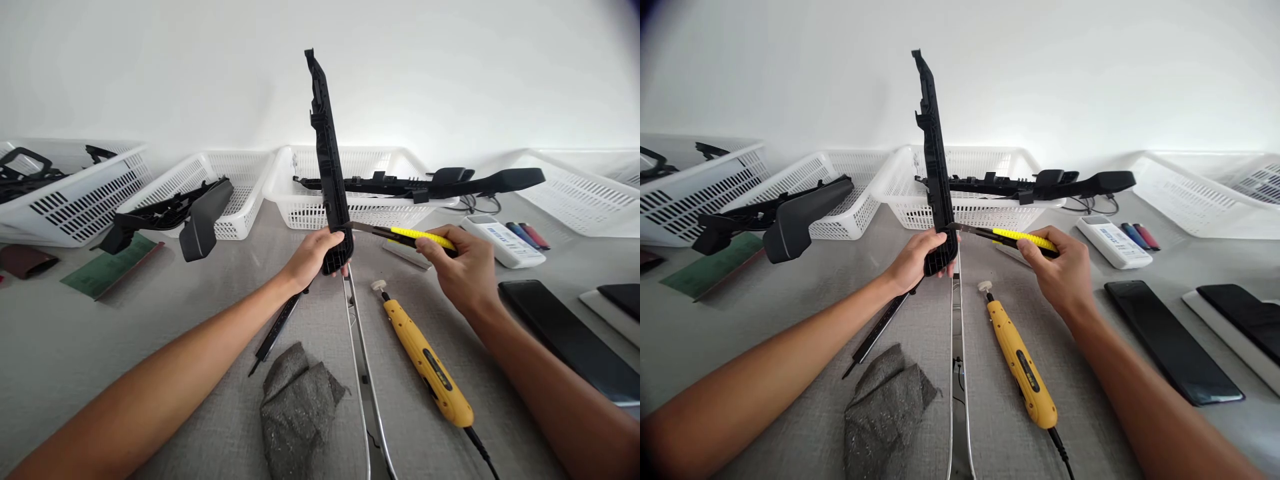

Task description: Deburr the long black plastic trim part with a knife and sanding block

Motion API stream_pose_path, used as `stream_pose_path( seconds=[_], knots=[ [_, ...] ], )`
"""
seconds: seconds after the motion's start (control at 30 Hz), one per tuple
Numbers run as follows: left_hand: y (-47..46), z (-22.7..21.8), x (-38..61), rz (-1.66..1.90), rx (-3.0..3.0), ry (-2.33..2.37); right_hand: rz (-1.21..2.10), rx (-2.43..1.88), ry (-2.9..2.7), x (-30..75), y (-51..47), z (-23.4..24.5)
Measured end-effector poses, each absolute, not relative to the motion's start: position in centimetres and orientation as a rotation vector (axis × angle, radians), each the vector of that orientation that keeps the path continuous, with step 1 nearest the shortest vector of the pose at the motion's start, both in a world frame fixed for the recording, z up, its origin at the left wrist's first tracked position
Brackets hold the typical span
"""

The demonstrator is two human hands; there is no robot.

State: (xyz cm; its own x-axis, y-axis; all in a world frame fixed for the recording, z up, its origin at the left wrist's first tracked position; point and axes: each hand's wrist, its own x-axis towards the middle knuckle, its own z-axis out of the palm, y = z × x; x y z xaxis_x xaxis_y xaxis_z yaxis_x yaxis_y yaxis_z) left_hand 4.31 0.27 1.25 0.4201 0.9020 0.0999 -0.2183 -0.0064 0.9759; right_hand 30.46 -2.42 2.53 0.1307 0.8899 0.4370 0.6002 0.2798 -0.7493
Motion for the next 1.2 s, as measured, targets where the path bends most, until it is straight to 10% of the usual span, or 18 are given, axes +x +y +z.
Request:
stream_pose_path(
  seconds=[1.2],
  knots=[
    [0.09,1.77,4.01,0.875,1.187,0.58,0.433,-1.355,-1.615,30.63,-2.21,2.53]
  ],
)
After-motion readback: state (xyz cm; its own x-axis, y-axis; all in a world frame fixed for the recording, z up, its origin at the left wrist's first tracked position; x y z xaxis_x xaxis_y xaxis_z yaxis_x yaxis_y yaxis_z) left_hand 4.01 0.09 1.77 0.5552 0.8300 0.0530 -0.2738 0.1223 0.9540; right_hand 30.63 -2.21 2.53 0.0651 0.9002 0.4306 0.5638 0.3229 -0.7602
